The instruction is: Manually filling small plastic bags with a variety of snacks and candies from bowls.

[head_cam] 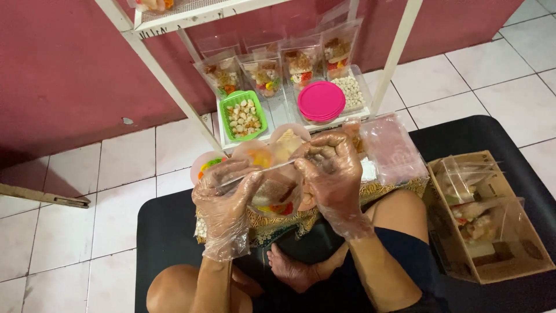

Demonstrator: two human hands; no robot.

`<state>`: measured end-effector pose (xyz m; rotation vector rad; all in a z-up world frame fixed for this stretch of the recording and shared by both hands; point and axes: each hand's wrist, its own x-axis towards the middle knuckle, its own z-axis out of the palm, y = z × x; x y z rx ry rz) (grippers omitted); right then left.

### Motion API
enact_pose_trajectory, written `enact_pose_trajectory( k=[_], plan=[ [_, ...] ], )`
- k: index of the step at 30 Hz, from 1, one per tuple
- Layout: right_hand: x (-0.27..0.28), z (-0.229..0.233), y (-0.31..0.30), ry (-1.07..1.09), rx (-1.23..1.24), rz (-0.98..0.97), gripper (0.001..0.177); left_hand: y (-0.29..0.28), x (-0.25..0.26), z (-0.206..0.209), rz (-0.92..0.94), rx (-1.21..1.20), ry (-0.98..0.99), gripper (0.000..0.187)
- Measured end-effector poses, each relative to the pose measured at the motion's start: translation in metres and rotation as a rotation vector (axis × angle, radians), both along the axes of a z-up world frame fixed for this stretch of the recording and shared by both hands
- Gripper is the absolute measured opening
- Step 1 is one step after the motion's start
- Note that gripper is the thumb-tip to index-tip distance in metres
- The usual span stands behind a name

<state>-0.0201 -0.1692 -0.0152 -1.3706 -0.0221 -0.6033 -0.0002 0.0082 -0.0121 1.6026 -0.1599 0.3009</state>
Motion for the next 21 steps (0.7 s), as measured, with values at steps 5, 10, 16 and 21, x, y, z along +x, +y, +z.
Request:
enact_pose_trajectory(
  k=[5,10,16,21],
  plan=[
    [0.000,-0.009,-0.005,0.007,0.045,0.046,0.029,-0.004,0.002,-0.012,-0.009,-0.030,-0.114,0.033],
    [-0.004,0.000,-0.003,0.024,0.028,0.036,0.026,-0.003,0.005,-0.020,-0.075,-0.122,-0.189,0.035],
    [-0.004,-0.001,-0.003,-0.013,0.048,0.078,0.027,-0.009,-0.009,0.001,-0.193,-0.064,-0.098,0.021],
    [-0.004,-0.004,-0.001,-0.054,-0.032,0.044,0.024,-0.013,-0.005,0.000,-0.056,-0.176,0.006,0.032]
  ],
)
